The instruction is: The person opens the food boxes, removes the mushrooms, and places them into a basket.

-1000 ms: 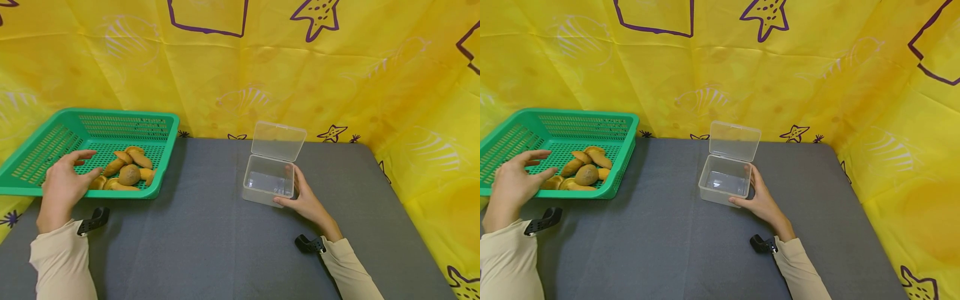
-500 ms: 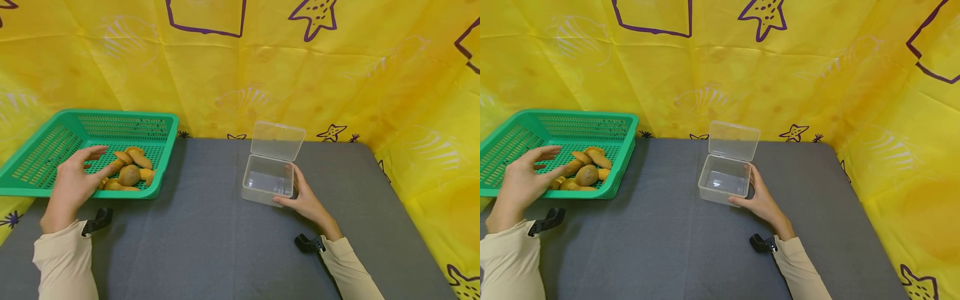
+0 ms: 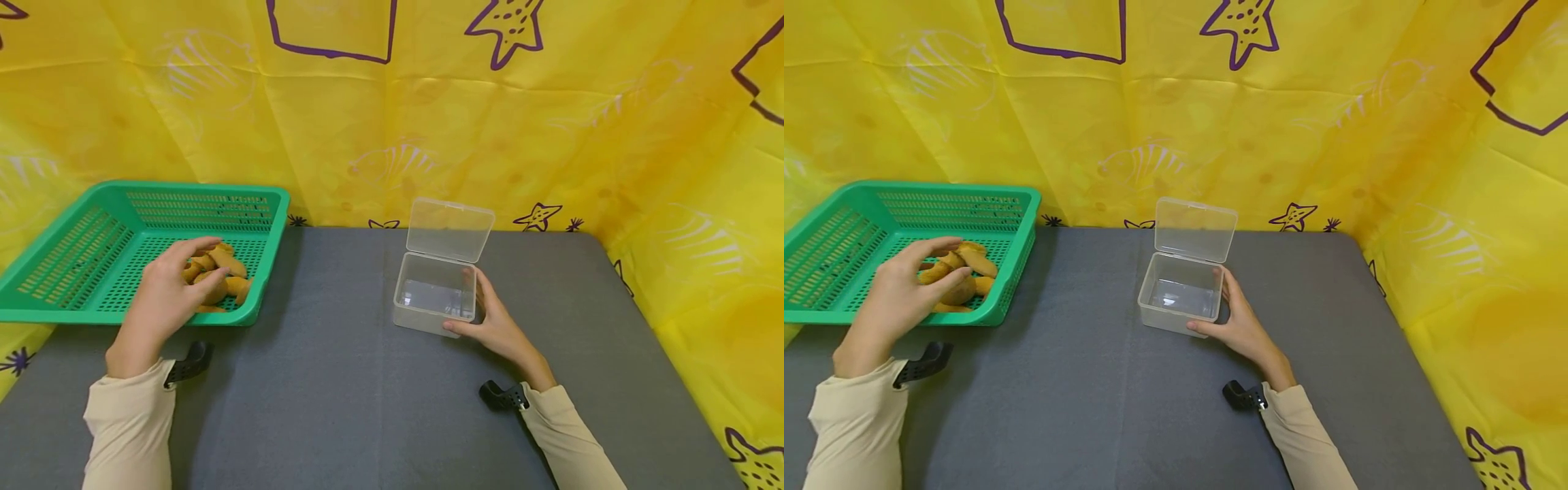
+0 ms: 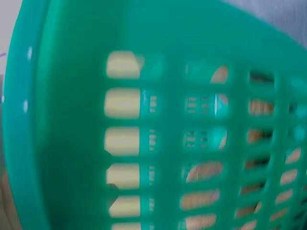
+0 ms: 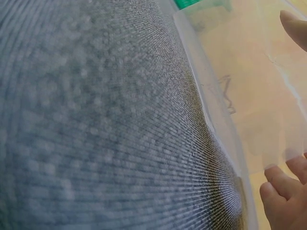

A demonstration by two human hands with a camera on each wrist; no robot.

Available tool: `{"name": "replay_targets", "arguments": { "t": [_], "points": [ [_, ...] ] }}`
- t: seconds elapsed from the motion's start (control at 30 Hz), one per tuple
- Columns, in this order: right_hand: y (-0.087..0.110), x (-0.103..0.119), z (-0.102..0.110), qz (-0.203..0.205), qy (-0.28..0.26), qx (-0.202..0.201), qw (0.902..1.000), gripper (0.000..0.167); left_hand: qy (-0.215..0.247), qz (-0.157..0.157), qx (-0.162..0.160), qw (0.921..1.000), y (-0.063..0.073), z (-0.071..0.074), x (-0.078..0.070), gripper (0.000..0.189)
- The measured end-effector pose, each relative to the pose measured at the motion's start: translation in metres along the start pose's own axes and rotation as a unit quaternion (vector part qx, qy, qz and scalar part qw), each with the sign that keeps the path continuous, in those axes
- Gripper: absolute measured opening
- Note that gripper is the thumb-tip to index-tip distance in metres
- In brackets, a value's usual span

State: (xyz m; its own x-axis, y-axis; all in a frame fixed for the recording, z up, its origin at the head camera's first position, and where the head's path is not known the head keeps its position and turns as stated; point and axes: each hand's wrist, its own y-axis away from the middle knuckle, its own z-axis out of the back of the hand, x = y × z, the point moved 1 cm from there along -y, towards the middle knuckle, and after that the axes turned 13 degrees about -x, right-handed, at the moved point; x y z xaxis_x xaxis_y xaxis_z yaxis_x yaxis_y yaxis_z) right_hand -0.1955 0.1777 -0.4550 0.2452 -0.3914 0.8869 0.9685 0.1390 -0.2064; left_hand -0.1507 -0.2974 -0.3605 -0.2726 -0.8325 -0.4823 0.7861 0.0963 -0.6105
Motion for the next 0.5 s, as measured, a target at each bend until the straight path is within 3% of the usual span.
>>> {"name": "replay_targets", "arguments": {
  "t": [0.33, 0.5],
  "points": [
    [-0.002, 0.003, 0.004, 0.002, 0.0, 0.012, 0.9999, 0.112, 0.015, 0.003, 0.024, 0.9996, -0.007, -0.022, -0.026, 0.048],
    [-0.007, 0.005, 0.009, 0.022, -0.009, 0.018, 0.9996, 0.102, 0.021, -0.005, 0.029, 0.9994, -0.012, -0.036, -0.04, 0.048]
  ]
}}
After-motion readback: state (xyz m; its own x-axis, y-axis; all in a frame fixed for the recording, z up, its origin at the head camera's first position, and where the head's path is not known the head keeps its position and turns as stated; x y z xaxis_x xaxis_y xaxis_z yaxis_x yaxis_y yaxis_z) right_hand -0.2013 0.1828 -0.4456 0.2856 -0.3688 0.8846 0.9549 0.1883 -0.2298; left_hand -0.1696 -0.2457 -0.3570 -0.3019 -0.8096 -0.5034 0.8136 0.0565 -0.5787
